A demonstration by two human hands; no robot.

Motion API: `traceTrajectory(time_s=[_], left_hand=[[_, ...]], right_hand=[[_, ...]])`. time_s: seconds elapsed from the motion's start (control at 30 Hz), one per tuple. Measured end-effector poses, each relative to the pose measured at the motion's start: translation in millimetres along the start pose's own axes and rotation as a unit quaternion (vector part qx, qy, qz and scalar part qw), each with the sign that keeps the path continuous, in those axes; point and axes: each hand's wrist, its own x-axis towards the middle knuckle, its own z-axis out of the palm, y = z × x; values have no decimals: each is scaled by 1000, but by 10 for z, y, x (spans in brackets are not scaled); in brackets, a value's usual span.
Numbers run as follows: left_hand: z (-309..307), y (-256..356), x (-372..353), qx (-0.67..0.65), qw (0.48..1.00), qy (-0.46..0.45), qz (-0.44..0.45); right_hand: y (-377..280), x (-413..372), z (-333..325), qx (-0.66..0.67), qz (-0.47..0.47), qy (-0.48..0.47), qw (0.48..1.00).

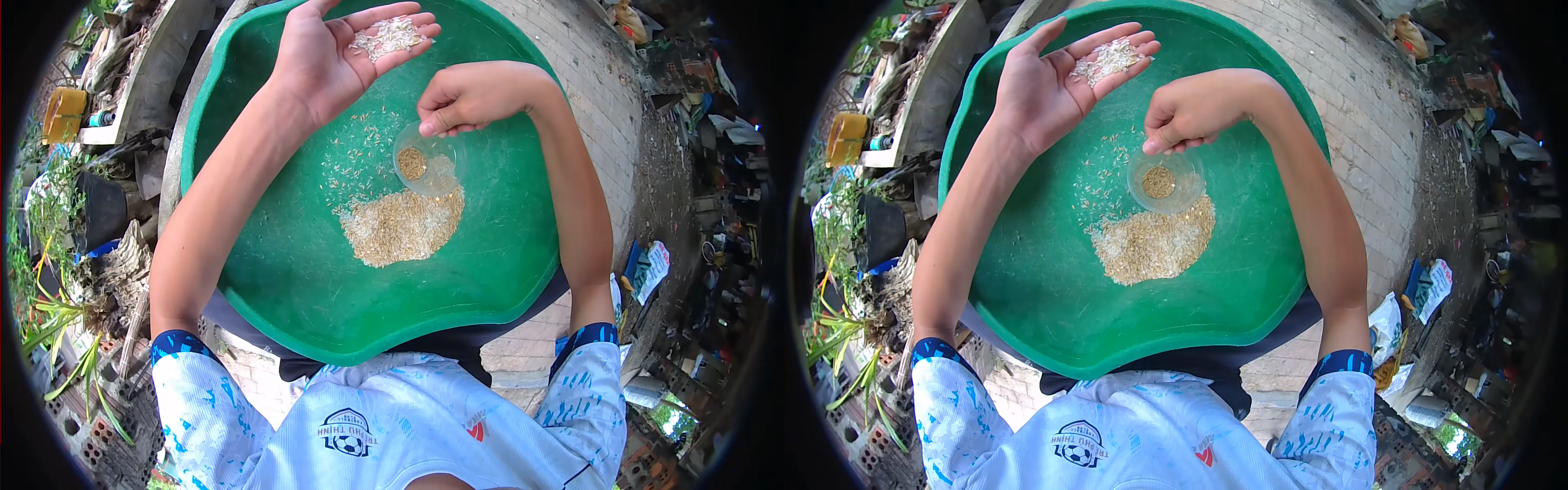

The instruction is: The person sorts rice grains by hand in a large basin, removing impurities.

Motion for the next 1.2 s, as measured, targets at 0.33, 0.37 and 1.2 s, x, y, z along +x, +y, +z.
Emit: traceTrajectory(time_s=[0.33, 0.37, 1.2], left_hand=[[-8, 0, 8, 9, 1000, -3, -3], [-2, 2, 5, 9, 1000, -3, -2], [-179, -22, 63, -70, 997, 14, -10]], right_hand=[[93, -32, -54, 32, -24, -23, 999], [22, -94, -54, 32, -21, -20, 999], [82, 99, -105, -110, -315, 551, 765]])
